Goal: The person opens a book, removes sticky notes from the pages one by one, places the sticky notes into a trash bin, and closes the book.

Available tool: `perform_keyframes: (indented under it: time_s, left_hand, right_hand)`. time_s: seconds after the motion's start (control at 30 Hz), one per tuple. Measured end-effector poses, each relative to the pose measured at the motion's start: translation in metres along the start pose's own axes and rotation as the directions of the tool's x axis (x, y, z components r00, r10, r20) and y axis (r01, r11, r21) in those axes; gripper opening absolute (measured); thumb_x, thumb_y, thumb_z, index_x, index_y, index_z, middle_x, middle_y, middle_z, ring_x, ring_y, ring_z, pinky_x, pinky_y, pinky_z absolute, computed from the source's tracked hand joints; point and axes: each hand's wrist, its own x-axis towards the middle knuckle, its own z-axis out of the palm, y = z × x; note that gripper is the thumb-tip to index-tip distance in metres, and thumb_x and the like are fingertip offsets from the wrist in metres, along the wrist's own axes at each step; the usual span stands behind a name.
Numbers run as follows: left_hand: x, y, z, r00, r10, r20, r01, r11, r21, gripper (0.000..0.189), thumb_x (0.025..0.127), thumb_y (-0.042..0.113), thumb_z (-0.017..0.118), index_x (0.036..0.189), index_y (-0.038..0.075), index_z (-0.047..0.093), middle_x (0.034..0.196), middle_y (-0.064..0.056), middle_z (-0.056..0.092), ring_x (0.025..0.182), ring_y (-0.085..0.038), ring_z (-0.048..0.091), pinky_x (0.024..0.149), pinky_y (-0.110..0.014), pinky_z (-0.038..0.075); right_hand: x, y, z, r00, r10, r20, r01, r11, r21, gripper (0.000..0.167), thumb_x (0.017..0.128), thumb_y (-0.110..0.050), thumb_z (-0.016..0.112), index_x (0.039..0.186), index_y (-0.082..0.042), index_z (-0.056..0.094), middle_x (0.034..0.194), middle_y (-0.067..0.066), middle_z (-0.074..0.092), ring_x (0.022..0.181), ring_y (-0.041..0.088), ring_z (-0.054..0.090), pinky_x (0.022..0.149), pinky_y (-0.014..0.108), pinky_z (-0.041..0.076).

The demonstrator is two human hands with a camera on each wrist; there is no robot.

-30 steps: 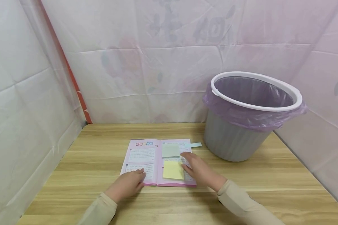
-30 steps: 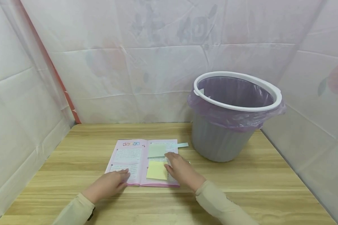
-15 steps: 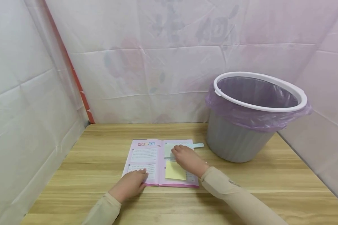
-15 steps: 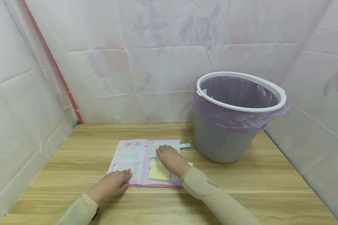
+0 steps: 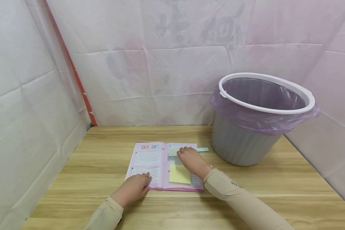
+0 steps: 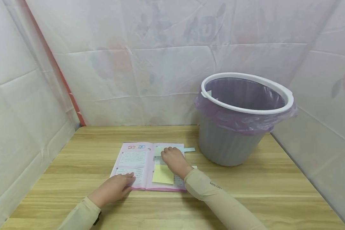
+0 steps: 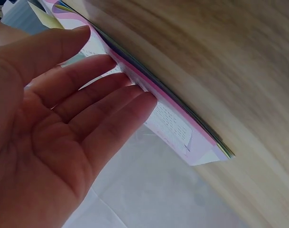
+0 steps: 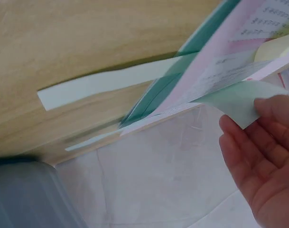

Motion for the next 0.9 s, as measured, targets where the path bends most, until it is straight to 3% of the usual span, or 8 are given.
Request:
perform_keyframes:
  time_s: [0.5, 0.7, 0.9]
  left_hand:
    - [-0.004, -0.004, 0.0, 1.0, 0.001, 0.007, -0.001, 1.0, 0.003, 0.027, 0.084, 0.008, 0.07, 0.109, -0.002, 0.069, 0.117, -0.021, 0.065, 0.103, -0.034, 0.066, 0.087, -0.045, 0.053]
    - [-0.004, -0.005, 0.0, 1.0, 0.003, 0.008, -0.003, 1.0, -0.009, 0.028, 0.085, 0.008, 0.07, 0.11, -0.004, 0.068, 0.116, -0.024, 0.065, 0.103, -0.035, 0.065, 0.088, -0.046, 0.052]
    - [-0.003, -0.004, 0.001, 1.0, -0.001, 0.004, 0.001, 1.0, -0.001, 0.028, 0.085, 0.009, 0.07, 0.109, -0.003, 0.068, 0.116, -0.024, 0.065, 0.102, -0.035, 0.066, 0.088, -0.047, 0.052]
  right_hand:
    - [-0.003, 0.004, 0.003, 0.997, 0.075, -0.006, -0.074, 0.995, 0.066, 0.015, 0.078, 0.007, 0.072, 0.09, 0.0, 0.066, 0.082, 0.008, 0.065, 0.071, 0.019, 0.062, 0.063, 0.027, 0.054]
    - [0.0, 0.008, 0.001, 0.989, 0.143, -0.025, -0.138, 0.982, 0.13, 0.014, 0.079, 0.009, 0.07, 0.09, 0.003, 0.064, 0.083, 0.012, 0.065, 0.072, 0.024, 0.064, 0.065, 0.032, 0.057]
    - [0.002, 0.012, 0.003, 0.975, 0.216, -0.051, -0.204, 0.963, 0.176, 0.008, 0.081, 0.005, 0.07, 0.085, 0.004, 0.064, 0.075, 0.01, 0.062, 0.067, 0.022, 0.062, 0.061, 0.028, 0.056]
